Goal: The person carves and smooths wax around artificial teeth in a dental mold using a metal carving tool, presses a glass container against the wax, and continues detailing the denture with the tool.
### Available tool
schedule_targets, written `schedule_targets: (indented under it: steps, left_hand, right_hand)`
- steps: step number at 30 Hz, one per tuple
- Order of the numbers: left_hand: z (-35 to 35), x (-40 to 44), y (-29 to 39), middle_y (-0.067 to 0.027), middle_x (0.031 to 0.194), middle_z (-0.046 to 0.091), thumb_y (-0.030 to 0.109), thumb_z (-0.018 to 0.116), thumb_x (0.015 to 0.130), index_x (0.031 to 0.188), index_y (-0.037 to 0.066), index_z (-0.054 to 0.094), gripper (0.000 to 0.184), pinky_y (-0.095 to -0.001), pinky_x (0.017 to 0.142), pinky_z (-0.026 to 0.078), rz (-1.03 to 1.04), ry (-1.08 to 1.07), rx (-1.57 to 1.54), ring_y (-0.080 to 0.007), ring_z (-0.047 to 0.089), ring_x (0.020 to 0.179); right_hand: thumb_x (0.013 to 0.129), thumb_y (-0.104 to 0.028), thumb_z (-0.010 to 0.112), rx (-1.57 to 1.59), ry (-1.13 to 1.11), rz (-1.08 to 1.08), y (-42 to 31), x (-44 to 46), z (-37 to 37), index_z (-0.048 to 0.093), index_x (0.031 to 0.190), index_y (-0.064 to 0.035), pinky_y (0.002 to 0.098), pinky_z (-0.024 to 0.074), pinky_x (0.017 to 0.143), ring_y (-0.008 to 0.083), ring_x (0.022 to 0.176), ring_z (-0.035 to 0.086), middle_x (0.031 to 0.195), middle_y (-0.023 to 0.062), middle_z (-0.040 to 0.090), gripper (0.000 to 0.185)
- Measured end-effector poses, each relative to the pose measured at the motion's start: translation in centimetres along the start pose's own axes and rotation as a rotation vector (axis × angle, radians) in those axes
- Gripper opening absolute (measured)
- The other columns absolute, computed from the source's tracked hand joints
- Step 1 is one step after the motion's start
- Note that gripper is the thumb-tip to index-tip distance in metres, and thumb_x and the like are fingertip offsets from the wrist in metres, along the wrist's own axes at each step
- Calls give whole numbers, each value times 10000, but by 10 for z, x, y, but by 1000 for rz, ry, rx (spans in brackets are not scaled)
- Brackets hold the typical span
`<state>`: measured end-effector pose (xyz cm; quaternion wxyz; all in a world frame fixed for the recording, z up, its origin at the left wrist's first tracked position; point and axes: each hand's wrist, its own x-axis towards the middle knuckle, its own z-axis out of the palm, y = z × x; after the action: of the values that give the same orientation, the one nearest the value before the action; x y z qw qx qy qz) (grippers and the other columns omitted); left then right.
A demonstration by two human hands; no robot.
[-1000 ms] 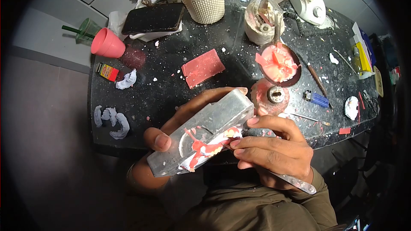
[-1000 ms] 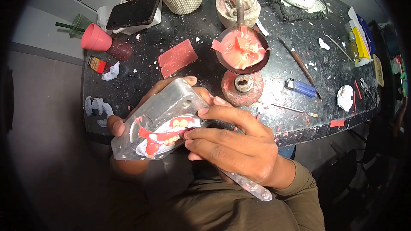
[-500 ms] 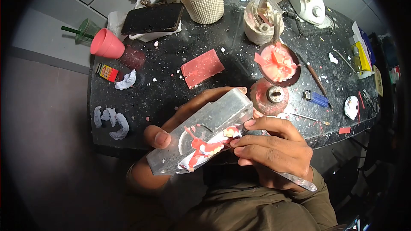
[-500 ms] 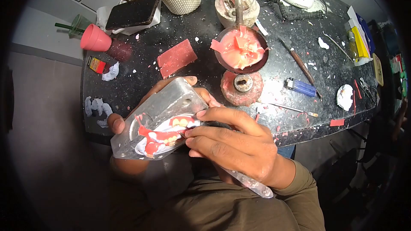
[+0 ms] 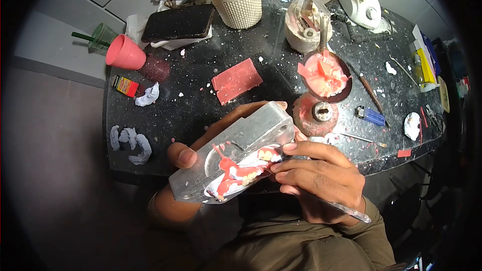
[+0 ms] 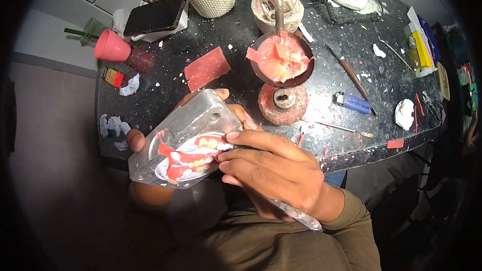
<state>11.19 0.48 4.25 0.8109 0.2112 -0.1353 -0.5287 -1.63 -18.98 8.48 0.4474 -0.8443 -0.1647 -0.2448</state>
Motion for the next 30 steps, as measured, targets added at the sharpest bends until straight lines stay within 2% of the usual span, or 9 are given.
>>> schedule_targets:
  steps: [9,15,16,18,24,30]
  left_hand:
    - [2,0,0,-348,1617,373,504,735,586,1636,-94,213,1316,-523,1250,363,5,48,-74,-452,447,1485]
    - [0,2,2,-386,1588,386,535,752,624,1642,-75,222,1299,-530,1243,372,-45,14,-79,-466,463,1467]
    - [-2,4,0,-391,1522,407,645,770,649,1648,-30,232,1320,-582,1236,364,-49,4,-19,-510,432,1459]
    - [-3,4,0,-396,1456,429,755,788,674,1655,15,242,1344,-633,1230,356,-52,-6,41,-554,401,1452]
    - [0,5,1,-400,1471,414,758,776,682,1661,20,232,1342,-626,1226,366,-65,-2,-5,-547,393,1462]
    - [-5,-3,2,-403,1497,384,749,775,700,1668,6,200,1349,-618,1209,394,-96,115,-68,-543,381,1474]
  right_hand:
    - [800,6,868,15,-8,4,-1,1,0,764,1002,38,391,623,925,324,1084,748,962,120,778,229]
    - [795,19,869,7,-14,10,-2,1,-1,758,1008,44,397,621,949,330,1105,748,963,127,777,241]
    - [796,22,868,8,-12,12,-2,0,0,757,1011,44,399,620,953,332,1111,747,963,127,777,242]
    - [797,25,866,10,-11,14,-2,0,0,756,1013,43,401,620,957,333,1117,746,963,128,777,243]
    - [803,27,863,23,-14,20,-1,0,0,753,1016,45,410,618,964,337,1127,744,973,137,778,240]
    - [821,25,850,20,-6,3,3,-1,0,750,1017,53,413,622,949,340,1110,749,975,146,776,221]
